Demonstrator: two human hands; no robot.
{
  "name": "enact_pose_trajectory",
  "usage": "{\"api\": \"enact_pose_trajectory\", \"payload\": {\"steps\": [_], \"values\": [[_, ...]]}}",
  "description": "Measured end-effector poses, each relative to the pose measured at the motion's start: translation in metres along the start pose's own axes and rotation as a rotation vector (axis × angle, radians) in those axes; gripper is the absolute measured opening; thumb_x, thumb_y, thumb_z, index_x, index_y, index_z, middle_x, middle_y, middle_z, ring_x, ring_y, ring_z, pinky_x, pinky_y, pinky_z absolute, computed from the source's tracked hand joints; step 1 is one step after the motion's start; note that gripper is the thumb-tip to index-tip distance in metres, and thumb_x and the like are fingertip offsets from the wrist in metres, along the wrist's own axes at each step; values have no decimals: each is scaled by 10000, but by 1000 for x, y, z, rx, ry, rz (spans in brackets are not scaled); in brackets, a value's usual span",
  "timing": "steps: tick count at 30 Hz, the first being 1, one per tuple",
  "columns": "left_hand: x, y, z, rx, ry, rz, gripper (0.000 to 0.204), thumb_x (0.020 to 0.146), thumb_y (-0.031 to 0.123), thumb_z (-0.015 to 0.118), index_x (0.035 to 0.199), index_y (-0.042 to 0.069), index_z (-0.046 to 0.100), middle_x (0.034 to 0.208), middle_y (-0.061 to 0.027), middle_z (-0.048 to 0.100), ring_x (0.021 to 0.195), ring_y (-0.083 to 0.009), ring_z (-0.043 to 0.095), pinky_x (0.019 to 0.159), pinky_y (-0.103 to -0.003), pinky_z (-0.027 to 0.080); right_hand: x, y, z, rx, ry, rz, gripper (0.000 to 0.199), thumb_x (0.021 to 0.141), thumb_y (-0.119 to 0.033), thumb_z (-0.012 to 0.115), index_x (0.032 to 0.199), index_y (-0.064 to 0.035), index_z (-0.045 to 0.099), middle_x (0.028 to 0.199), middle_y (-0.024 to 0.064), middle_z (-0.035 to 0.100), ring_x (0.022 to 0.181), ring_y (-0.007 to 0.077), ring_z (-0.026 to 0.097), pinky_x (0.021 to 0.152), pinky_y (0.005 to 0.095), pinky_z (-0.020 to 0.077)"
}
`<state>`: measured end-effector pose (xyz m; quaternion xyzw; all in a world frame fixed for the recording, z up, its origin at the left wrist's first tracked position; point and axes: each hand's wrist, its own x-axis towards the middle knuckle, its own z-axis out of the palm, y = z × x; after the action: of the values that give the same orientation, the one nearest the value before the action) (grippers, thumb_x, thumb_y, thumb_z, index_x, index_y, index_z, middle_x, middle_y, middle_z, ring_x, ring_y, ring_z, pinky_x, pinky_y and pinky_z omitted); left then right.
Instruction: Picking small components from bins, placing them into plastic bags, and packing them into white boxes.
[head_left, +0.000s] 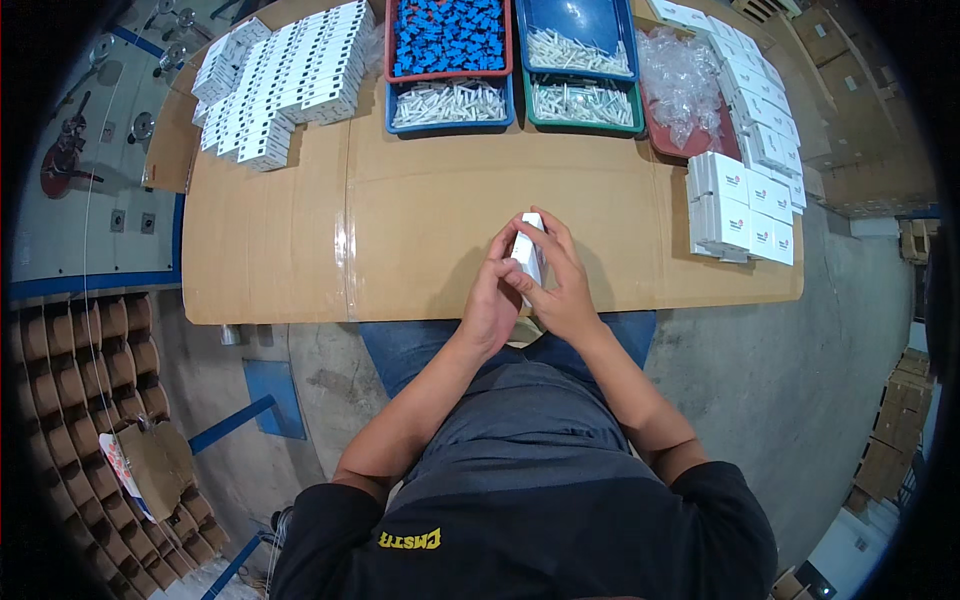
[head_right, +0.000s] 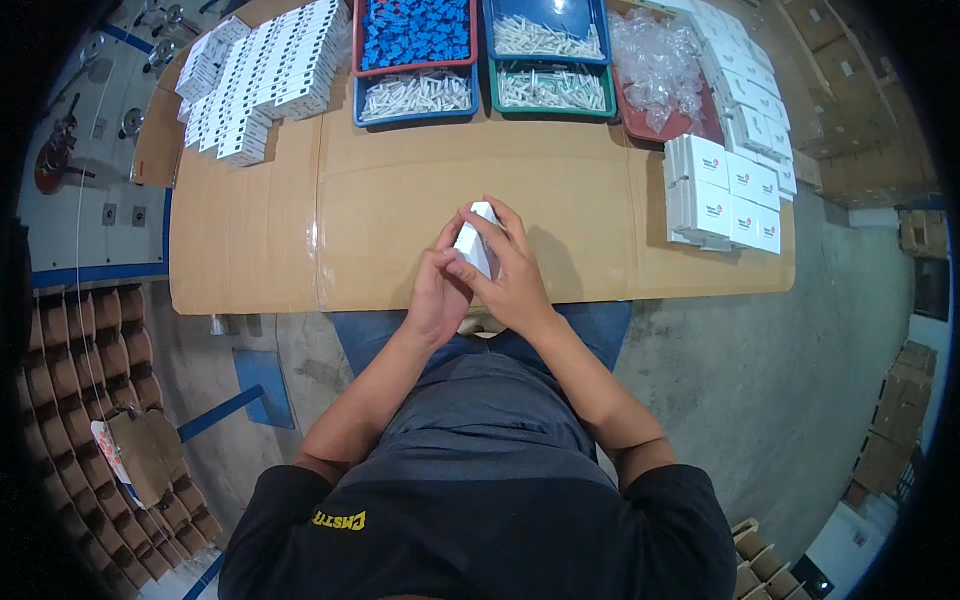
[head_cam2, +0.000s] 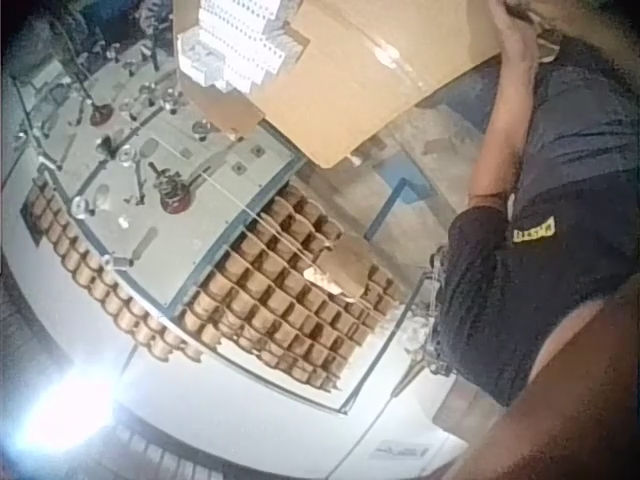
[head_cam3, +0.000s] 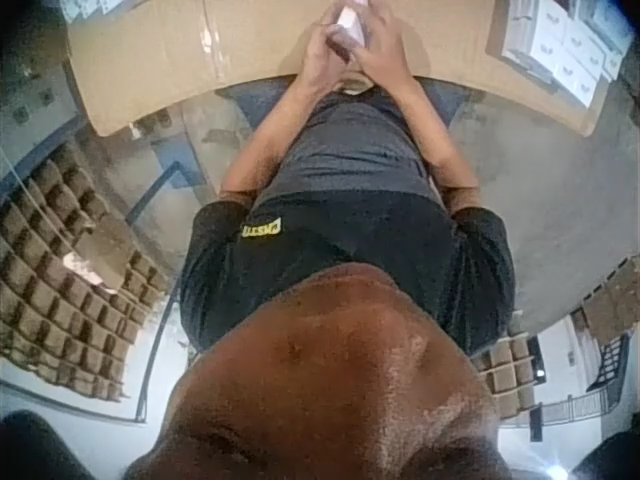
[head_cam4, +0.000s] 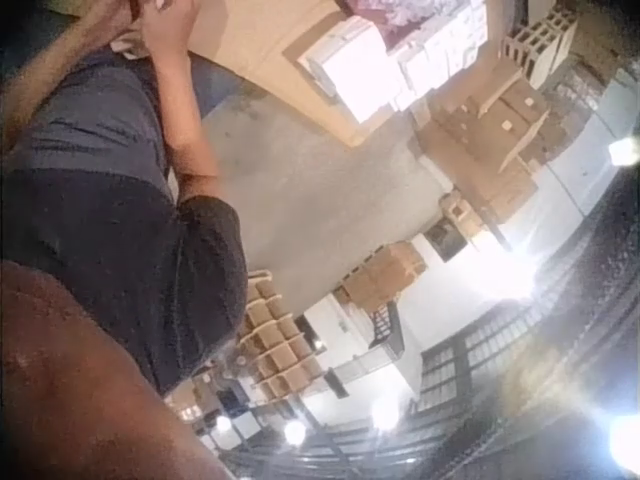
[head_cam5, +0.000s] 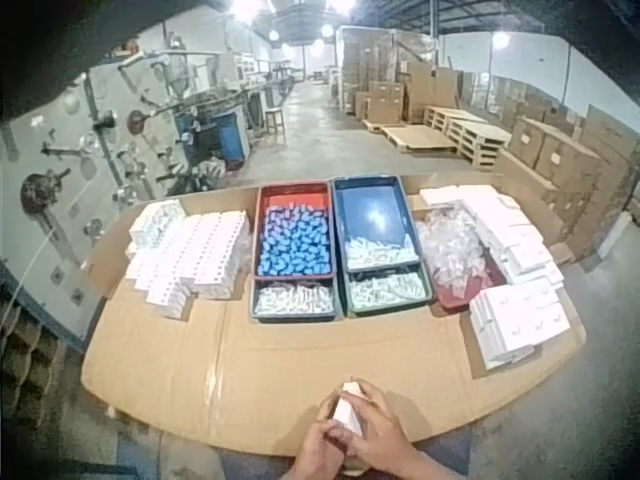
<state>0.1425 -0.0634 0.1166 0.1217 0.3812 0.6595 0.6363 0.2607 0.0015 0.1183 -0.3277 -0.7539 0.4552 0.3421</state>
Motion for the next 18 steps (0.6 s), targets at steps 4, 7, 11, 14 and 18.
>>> {"api": "enact_pose_trajectory", "payload": {"steps": [4, 7, 11, 14, 18], "values": [[1, 14, 0, -19, 40, -168, 642, 1049, 512, 458, 1539, 98, 412, 1455, -73, 518, 1328, -201, 516, 1112, -389, 422, 1, -1, -4, 49, -7, -8, 720, 865, -367, 813, 1439, -23, 548, 1486, 222, 492, 1340, 384, 524, 1102, 454, 439], [-5, 22, 8, 8, 56, -380, 673, 1048, 618, 440, 1494, 114, 461, 1363, -55, 583, 1254, -190, 573, 1064, -388, 458, 2, 6, -8, -46, -99, -154, 708, 860, -367, 812, 1424, -17, 564, 1472, 227, 507, 1341, 415, 515, 1103, 463, 438], [-5, 11, 5, -46, 50, -311, 642, 1053, 623, 441, 1475, 141, 480, 1331, -41, 596, 1231, -180, 579, 1042, -367, 458, -1, 14, 0, -176, -86, -276, 715, 914, -454, 724, 1444, -9, 547, 1473, 248, 496, 1310, 444, 520, 1088, 484, 442], [-10, 9, 9, -69, 87, -311, 618, 1070, 598, 423, 1482, 141, 473, 1343, -35, 588, 1252, -174, 556, 1062, -357, 434, -5, 23, 6, -225, -33, -311, 720, 959, -500, 645, 1441, 24, 539, 1456, 271, 497, 1281, 452, 533, 1072, 492, 451], [-11, -3, 8, -77, 127, -281, 602, 1074, 585, 426, 1478, 140, 473, 1345, -28, 580, 1264, -164, 538, 1072, -348, 418, -9, 30, 8, -251, -10, -366, 721, 1000, -498, 585, 1428, 79, 524, 1432, 300, 499, 1249, 467, 552, 1056, 498, 465]]}}
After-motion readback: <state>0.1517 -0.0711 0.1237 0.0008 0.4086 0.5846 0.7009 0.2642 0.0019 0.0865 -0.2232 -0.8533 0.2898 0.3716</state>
